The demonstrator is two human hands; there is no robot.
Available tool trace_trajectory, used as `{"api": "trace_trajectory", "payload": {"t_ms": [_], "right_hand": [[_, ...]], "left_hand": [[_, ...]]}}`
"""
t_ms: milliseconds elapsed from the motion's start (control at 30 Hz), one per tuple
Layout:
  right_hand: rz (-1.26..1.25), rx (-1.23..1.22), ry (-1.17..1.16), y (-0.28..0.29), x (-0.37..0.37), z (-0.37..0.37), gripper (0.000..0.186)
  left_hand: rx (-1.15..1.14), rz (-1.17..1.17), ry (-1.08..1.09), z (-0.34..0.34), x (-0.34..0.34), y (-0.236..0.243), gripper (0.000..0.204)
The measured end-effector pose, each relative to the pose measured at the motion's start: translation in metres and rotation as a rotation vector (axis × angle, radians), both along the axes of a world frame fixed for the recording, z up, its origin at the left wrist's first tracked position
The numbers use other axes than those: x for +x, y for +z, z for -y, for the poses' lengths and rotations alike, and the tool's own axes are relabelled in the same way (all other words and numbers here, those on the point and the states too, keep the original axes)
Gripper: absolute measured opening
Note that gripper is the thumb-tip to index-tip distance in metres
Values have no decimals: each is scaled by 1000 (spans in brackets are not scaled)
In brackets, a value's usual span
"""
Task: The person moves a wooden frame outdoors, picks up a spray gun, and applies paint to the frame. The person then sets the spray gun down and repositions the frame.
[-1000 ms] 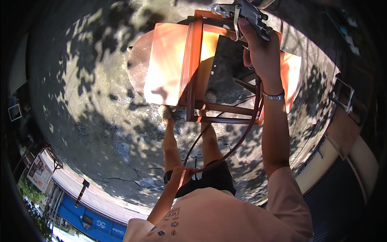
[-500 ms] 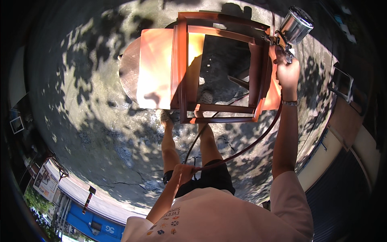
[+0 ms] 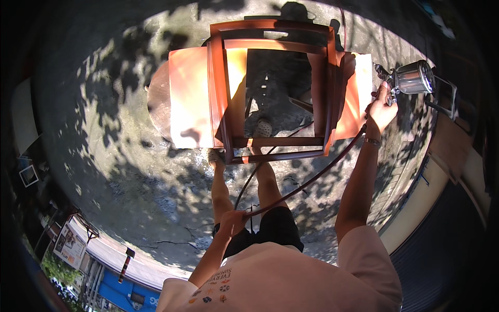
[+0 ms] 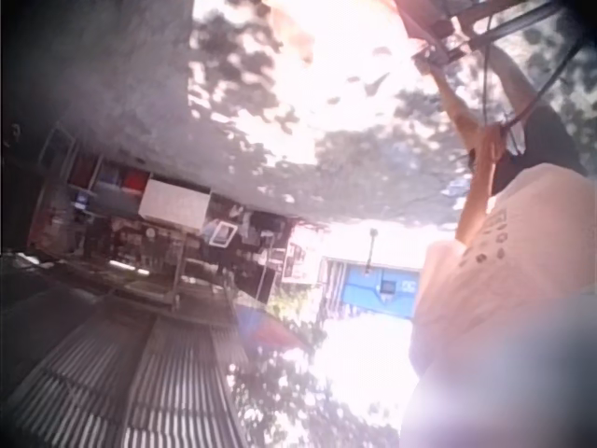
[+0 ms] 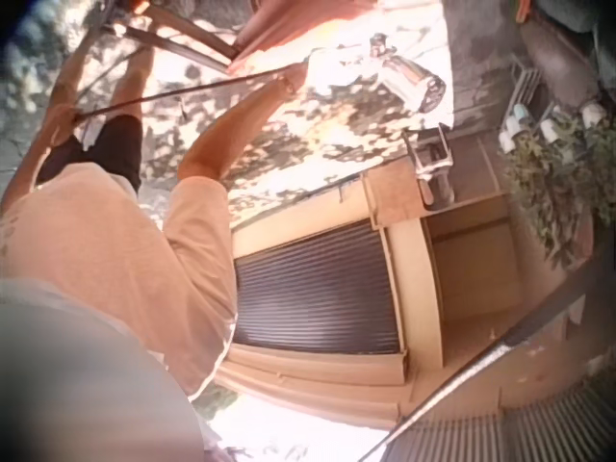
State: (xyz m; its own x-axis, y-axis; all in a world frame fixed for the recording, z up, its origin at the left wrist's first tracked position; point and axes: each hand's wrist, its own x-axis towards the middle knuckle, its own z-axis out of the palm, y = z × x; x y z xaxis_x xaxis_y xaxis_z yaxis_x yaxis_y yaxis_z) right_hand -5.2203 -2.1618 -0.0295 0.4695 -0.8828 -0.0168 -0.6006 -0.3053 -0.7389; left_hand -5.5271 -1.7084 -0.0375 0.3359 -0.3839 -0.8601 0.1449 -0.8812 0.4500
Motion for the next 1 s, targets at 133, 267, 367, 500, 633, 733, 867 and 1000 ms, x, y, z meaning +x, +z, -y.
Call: {"api": "trace_trajectory", "payload": {"t_ms": [133, 267, 367, 500, 633, 733, 867, 1000], "right_hand": [[141, 319, 179, -38, -19, -66, 39], [172, 497, 342, -42, -15, -160, 32], [193, 616, 478, -41, -13, -212, 25], [235, 549, 677, -41, -16, -243, 18], [315, 355, 694, -49, -6, -227, 20], [213, 346, 498, -37, 2, -183, 24], [219, 201, 274, -41, -5, -88, 32], [115, 57, 26, -6, -45, -11, 36]], "left_hand": [[60, -1, 69, -48, -43, -30, 17], [53, 74, 230, -86, -60, -32, 14], [28, 68, 370, -116, -96, -45, 16], [50, 180, 369, -113, -97, -42, 16], [46, 142, 265, -99, -90, -37, 12], [25, 209, 299, -85, -90, -32, 10], [63, 138, 307, -62, -88, -40, 8], [-66, 316, 333, -35, -68, -46, 8]]}}
